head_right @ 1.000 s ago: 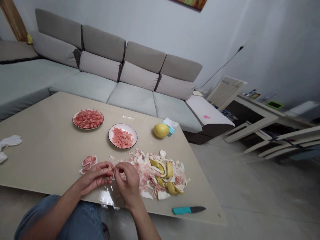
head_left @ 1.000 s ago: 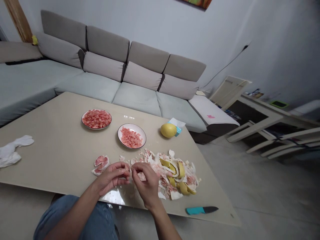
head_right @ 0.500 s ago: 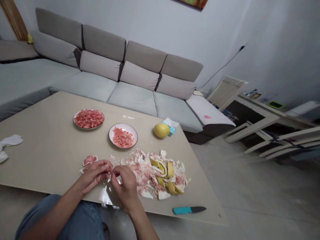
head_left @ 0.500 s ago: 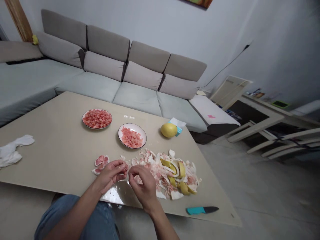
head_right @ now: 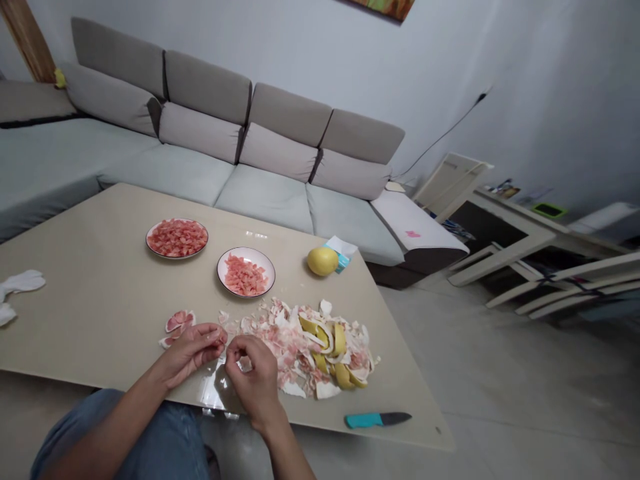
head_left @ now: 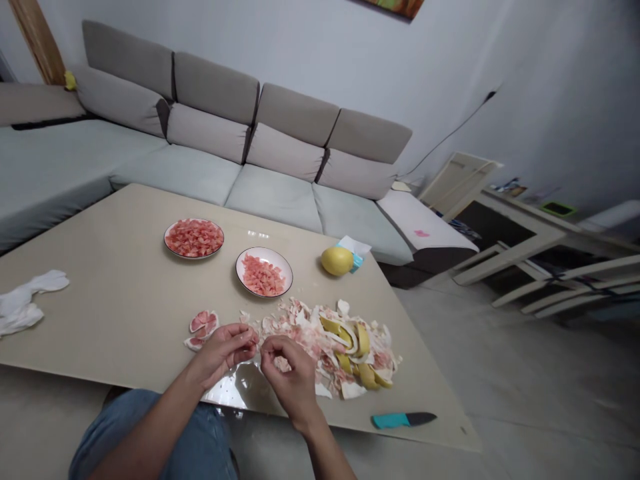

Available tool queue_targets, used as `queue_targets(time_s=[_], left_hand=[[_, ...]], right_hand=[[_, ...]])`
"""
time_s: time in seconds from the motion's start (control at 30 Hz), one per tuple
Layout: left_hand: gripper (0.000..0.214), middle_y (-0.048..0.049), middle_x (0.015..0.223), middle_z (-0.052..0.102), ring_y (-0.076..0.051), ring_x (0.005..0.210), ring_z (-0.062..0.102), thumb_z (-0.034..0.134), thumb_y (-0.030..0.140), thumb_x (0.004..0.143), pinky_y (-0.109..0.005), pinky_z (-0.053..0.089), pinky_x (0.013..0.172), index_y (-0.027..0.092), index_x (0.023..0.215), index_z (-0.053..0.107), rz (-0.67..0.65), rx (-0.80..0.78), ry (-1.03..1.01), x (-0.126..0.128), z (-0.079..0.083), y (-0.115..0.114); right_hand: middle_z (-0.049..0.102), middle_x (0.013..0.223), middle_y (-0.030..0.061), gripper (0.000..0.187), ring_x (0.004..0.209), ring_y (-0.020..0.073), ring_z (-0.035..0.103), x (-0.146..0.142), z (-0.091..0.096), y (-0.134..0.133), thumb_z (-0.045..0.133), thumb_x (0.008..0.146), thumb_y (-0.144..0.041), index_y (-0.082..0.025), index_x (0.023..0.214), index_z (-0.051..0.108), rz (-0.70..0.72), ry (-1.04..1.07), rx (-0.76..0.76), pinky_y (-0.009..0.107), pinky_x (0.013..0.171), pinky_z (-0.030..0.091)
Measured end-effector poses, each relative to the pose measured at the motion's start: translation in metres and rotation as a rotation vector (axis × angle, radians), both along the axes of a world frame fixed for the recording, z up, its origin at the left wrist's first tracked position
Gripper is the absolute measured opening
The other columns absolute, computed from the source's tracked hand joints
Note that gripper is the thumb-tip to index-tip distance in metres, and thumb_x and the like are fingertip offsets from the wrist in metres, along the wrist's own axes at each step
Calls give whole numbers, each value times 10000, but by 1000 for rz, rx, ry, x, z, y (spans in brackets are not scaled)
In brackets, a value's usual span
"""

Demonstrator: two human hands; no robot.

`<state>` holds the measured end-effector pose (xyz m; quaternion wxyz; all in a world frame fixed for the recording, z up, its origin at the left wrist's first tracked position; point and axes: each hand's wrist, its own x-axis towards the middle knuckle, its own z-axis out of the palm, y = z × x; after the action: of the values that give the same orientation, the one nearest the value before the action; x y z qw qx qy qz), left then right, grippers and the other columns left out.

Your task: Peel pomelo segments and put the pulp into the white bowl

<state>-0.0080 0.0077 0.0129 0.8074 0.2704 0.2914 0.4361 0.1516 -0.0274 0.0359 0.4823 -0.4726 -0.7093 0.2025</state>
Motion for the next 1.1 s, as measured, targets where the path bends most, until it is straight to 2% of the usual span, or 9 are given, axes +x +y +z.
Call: queue_targets(time_s=[0.13,0.23,0.4,0.57,0.67,0.77,0.9,1.03,1.1], left_hand=[[163,-48,810,677,-77,657,639,792,205,721,-142,546,649,92,784,692,74,-90,-72,-2,-3,4],[123,-74,870,710,-111,763,685,760,164,755,-169,572,760,91,830,694,109,-132,-107,-3,-8,7],[110,-161,1050,723,-217,1002,689,696,161,815,-242,558,896,72,880,694,110,-145,-104,-2,-13,8],[119,-188,1080,720,-263,1051,677,684,173,825,-286,561,904,84,902,670,106,-160,-80,-1,-16,7],[114,-195,1087,718,-265,1049,680,671,173,835,-302,559,908,91,912,651,99,-167,-80,-1,-18,7],[95,-200,1079,721,-257,1040,685,655,168,847,-304,556,910,94,903,636,107,-178,-75,-1,-19,8],[76,-199,1058,722,-250,1021,692,653,159,848,-302,561,893,90,874,633,113,-195,-78,1,-20,8],[27,-108,848,733,-166,795,717,670,121,830,-270,588,789,103,837,650,168,-223,-77,2,-24,10],[33,-52,753,704,-108,650,680,683,100,815,-217,584,679,114,822,654,200,-230,-67,2,-27,11]], right_hand=[[642,715,16,126,658,152,600,8,3,-1,546,778,-93,-191,722,603,-16,68,-73,261,605,495],[676,795,44,109,733,173,635,23,3,1,551,834,-137,-187,787,635,-53,68,-91,282,652,522],[720,1004,100,224,933,228,661,64,-8,13,520,897,-184,-211,1041,690,-198,-187,54,396,825,525],[732,855,96,224,776,233,672,99,-22,23,499,914,-248,-189,966,708,-377,-450,157,366,701,519],[694,724,63,216,667,214,629,112,-29,24,529,902,-313,-194,829,694,-485,-534,136,320,620,470],[654,676,52,213,634,211,585,119,-35,23,540,883,-309,-193,748,656,-519,-574,102,311,592,432],[692,879,102,243,833,248,610,124,-42,21,433,874,-165,-173,930,669,-467,-592,101,358,717,461],[680,682,53,168,680,231,612,123,-43,19,521,869,-228,-180,872,683,-525,-612,76,438,825,444],[702,723,57,154,700,236,629,120,-42,19,558,859,-255,-187,912,686,-570,-639,76,514,923,388]])
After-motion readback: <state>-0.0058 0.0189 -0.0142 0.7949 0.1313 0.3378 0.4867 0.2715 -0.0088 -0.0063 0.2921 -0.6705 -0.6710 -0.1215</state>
